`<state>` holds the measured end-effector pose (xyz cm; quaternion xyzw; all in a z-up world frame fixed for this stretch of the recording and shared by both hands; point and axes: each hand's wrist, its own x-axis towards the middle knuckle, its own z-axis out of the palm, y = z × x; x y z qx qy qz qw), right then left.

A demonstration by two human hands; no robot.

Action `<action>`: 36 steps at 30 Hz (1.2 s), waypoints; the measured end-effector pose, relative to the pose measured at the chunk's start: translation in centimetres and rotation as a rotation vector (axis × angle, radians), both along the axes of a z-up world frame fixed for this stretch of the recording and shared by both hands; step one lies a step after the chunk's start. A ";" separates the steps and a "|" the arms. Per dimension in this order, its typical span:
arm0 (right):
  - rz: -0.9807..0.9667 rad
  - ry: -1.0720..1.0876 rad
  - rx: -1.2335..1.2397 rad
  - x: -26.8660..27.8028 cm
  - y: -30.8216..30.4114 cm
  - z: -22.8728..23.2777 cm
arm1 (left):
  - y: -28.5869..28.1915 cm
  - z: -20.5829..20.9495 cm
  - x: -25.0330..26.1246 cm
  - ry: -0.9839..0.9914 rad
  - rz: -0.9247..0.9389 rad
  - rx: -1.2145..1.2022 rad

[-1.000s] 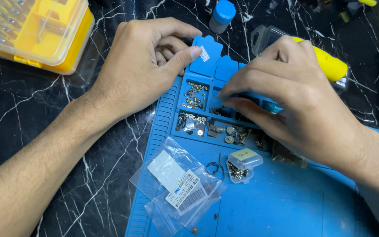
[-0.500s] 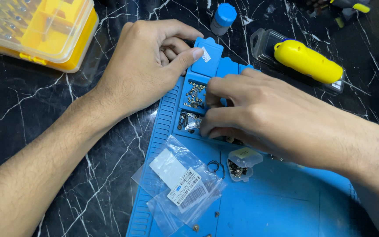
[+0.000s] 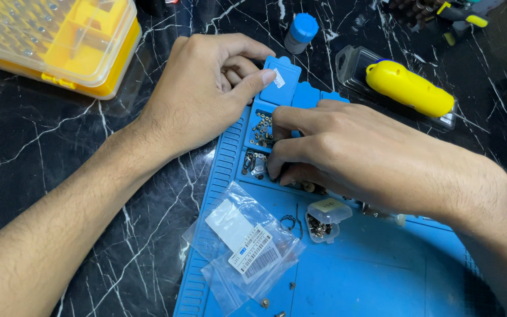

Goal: The person sorts small screws and fasteners on a blue work mat, picking them up individually and placing them into compartments of a parts organizer. They use tweezers to handle tiny components and open a small plastic bag to pour more screws onto the mat.

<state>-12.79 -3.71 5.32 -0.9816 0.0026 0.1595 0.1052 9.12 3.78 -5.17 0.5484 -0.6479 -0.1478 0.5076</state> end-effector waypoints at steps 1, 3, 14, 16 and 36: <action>-0.001 0.000 -0.002 0.1 0.0 0.0 | 0.1 0.0 0.0 0.000 -0.001 -0.002; -0.042 0.045 0.036 0.2 0.0 0.0 | 0.1 0.1 -0.1 0.014 -0.006 0.013; -0.139 0.194 -0.010 1.1 0.7 0.7 | 0.2 0.4 -0.3 0.060 0.004 0.063; -0.132 0.184 -0.008 1.1 0.7 0.7 | 0.1 0.4 -0.3 0.058 0.006 0.060; -0.136 0.123 0.095 0.9 0.1 0.3 | 0.0 0.2 -0.2 0.053 0.010 0.056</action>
